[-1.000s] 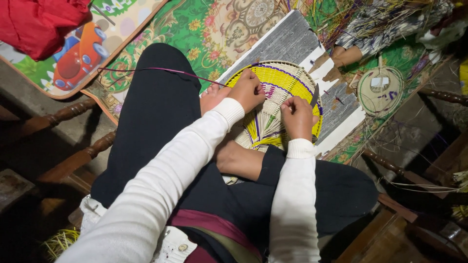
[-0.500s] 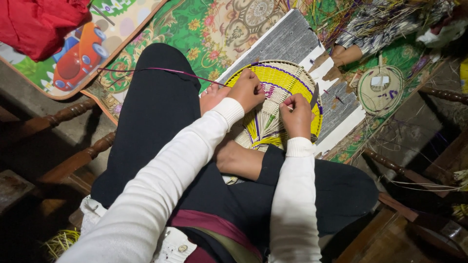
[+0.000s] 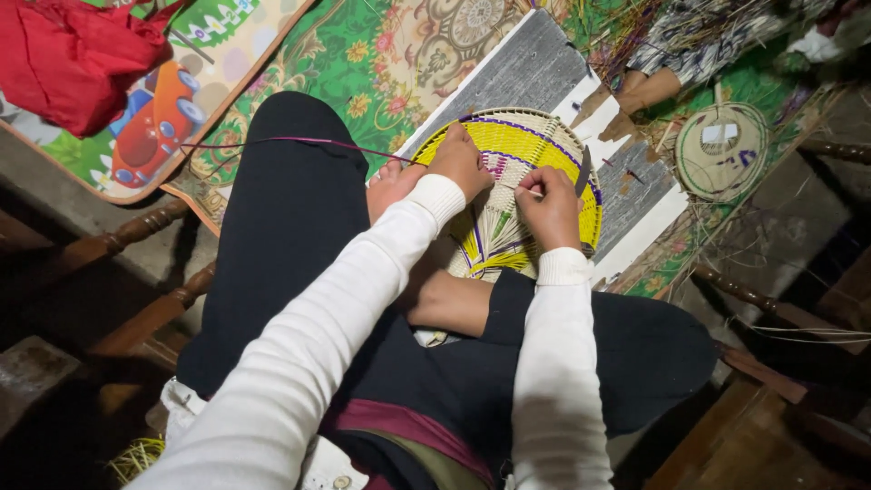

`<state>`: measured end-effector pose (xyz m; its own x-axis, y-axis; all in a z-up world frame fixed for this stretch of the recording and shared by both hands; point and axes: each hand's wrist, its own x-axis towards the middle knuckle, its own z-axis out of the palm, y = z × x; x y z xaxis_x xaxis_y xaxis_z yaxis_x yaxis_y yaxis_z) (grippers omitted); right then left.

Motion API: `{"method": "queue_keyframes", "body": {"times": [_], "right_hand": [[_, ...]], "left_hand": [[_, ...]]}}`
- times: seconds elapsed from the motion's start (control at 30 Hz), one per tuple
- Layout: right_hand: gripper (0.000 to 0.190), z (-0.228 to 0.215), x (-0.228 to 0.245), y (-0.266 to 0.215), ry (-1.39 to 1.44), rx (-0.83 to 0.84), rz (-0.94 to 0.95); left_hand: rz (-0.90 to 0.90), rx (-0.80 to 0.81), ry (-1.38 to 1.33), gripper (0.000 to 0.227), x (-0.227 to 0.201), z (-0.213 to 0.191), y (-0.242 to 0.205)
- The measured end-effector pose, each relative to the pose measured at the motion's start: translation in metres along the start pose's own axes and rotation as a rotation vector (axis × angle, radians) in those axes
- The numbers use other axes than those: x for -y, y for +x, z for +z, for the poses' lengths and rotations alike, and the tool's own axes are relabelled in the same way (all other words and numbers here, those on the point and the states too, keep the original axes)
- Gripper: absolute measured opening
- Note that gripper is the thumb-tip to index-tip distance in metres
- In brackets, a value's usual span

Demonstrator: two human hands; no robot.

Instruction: Weaving colored threads into a circular frame to create a lettered pattern.

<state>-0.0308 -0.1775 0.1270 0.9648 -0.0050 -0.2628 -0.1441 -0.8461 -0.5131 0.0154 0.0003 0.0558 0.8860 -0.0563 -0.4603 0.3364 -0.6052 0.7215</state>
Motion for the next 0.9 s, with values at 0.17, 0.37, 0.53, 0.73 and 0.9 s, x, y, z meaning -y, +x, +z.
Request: {"method": "queue_keyframes", "body": {"times": [0.17, 0.37, 0.53, 0.73, 0.9], "right_hand": [[0.012, 0.001, -0.011, 0.006, 0.029, 0.025, 0.039], [0.008, 0.002, -0.008, 0.005, 0.047, 0.011, 0.052], [0.008, 0.005, -0.010, 0.008, 0.029, -0.013, 0.021], [0.008, -0.003, -0.006, 0.004, 0.033, -0.018, 0.023], [0.012, -0.015, -0.012, 0.002, 0.134, -0.022, 0.031]], "left_hand": [[0.065, 0.027, 0.078, 0.024, 0.004, 0.000, 0.005], [0.071, 0.045, 0.074, 0.021, 0.023, 0.015, 0.016], [0.057, 0.019, 0.022, 0.021, 0.004, 0.002, -0.004], [0.138, -0.010, -0.070, 0.018, 0.028, 0.008, 0.000], [0.260, 0.009, -0.222, 0.017, 0.009, -0.015, -0.031]]}}
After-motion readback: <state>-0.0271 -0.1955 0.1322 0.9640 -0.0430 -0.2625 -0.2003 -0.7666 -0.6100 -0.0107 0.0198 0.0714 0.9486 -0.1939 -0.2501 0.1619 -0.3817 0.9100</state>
